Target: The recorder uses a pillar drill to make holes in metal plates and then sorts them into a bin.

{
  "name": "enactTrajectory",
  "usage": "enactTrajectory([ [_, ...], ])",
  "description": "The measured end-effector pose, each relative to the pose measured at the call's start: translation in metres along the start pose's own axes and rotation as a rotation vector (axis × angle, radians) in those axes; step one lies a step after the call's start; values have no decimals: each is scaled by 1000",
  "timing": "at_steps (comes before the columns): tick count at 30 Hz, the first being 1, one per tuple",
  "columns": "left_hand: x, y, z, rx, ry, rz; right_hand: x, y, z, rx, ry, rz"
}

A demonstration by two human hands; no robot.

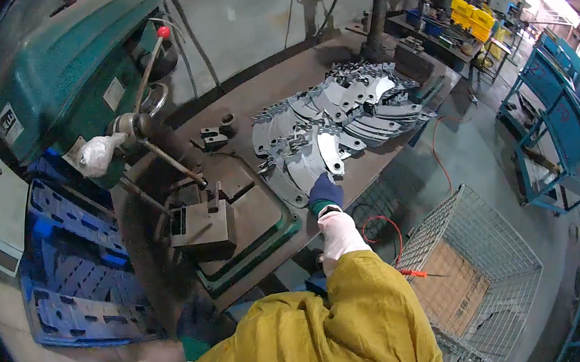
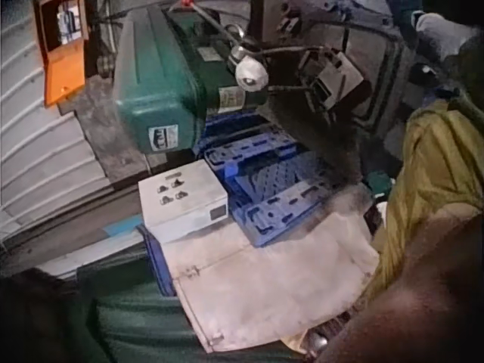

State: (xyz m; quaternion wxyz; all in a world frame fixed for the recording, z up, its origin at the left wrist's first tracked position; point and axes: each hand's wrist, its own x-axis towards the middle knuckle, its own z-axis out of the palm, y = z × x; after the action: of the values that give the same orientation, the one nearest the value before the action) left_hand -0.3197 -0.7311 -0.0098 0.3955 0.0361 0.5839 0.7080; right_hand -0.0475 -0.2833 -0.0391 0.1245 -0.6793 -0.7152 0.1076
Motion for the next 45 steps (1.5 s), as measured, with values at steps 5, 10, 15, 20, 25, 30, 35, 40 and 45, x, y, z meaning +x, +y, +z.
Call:
enactTrajectory([
  [5,-12,21,47,-159,-21,-90,7,-9,-35,-52,-173,-205],
  [10,-16,46,117,-19,-166,-46,23,-17,-71,-40,-283,-425],
  [15,-24,88,170,827,-412,466,-4,-43,-125,32,59,-834],
  [20,9,60,162,-164,-411,-77,-61,-79,-206,34,362,-1400],
  [25,-7,108,160,287,-770,-47,-112,-131,-205,436,345,-1531],
  [30,-16,92,105,23,-789,-323,-124,-189,-177,169,431,-1667],
  [35,1,73,77,307,-294,51,-108,-218,-199,806,-635,-1051],
  [40,41,87,83,202,-137,-46,-107,-273,-285,1594,-1497,-442],
  [45,66,90,83,161,-131,90,-126,-298,-325,1700,-1750,-246],
])
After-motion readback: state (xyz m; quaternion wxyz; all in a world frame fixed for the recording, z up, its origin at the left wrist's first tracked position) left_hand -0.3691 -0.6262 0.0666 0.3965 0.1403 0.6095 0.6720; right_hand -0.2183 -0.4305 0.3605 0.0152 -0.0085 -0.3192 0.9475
